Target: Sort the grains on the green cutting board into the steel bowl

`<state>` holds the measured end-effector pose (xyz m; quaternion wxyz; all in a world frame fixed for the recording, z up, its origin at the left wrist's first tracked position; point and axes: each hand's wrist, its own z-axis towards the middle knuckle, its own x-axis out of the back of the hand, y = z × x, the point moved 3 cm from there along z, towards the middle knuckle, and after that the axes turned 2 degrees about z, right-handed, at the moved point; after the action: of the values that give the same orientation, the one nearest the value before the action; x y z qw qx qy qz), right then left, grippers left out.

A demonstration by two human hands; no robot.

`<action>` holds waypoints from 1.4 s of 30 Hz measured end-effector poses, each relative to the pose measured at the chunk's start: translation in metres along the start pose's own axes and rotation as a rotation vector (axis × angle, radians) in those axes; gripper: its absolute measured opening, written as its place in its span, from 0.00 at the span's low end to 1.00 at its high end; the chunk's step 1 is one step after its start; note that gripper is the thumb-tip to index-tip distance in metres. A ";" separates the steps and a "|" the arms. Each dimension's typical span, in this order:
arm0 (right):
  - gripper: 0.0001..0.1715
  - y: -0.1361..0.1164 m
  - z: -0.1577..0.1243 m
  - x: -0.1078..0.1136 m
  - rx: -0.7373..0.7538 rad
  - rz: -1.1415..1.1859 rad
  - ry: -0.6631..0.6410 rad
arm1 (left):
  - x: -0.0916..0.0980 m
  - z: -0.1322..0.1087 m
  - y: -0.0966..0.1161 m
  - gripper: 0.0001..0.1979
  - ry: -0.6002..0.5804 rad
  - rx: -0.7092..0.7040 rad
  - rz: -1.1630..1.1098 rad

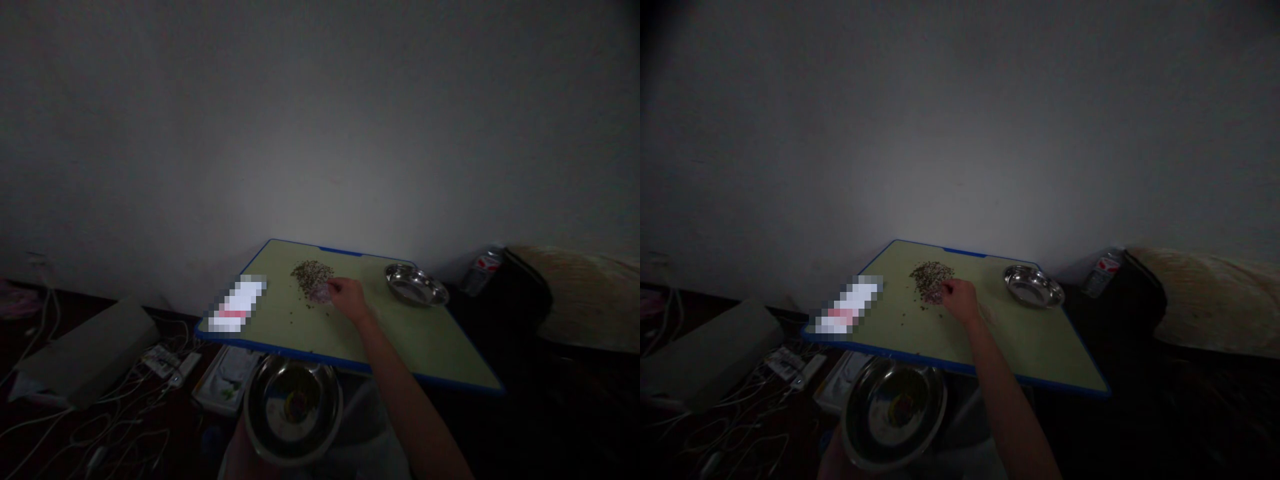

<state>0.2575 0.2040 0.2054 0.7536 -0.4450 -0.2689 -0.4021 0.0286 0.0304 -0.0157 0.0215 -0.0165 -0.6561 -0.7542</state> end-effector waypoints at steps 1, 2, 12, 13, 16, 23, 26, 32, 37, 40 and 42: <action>0.16 0.000 0.000 0.000 0.000 -0.002 -0.003 | -0.002 0.001 -0.001 0.46 -0.019 0.005 -0.021; 0.16 0.000 0.000 -0.001 -0.002 -0.005 -0.006 | -0.006 0.002 -0.003 0.44 -0.034 0.007 -0.040; 0.15 0.001 0.000 -0.001 0.004 -0.039 -0.011 | -0.008 -0.003 -0.011 0.49 0.044 -0.062 0.013; 0.15 0.000 -0.001 -0.002 0.007 -0.036 -0.013 | -0.005 -0.003 -0.010 0.53 0.078 -0.073 0.036; 0.16 -0.002 -0.002 -0.003 0.016 -0.032 -0.012 | -0.002 -0.003 -0.010 0.53 0.142 -0.084 0.074; 0.16 -0.006 -0.002 -0.005 0.037 -0.025 -0.047 | -0.003 -0.005 -0.012 0.51 0.205 -0.247 0.268; 0.16 -0.005 -0.002 -0.005 0.036 -0.020 -0.052 | 0.004 -0.008 -0.014 0.47 0.290 -0.294 0.313; 0.15 -0.004 -0.003 -0.006 0.043 -0.022 -0.049 | 0.020 -0.009 -0.010 0.55 0.187 -0.259 0.361; 0.15 0.000 -0.002 -0.008 0.038 0.015 -0.062 | 0.000 -0.001 0.001 0.53 0.104 -0.224 0.246; 0.14 0.003 0.000 -0.009 0.021 0.065 -0.045 | -0.008 0.002 0.003 0.51 0.102 -0.199 0.226; 0.13 0.004 0.001 -0.010 0.001 0.097 -0.025 | -0.002 0.001 0.004 0.54 0.125 -0.182 0.250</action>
<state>0.2556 0.2098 0.1963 0.7692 -0.4620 -0.2565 -0.3593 0.0312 0.0306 -0.0122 0.1545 -0.0529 -0.5752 -0.8016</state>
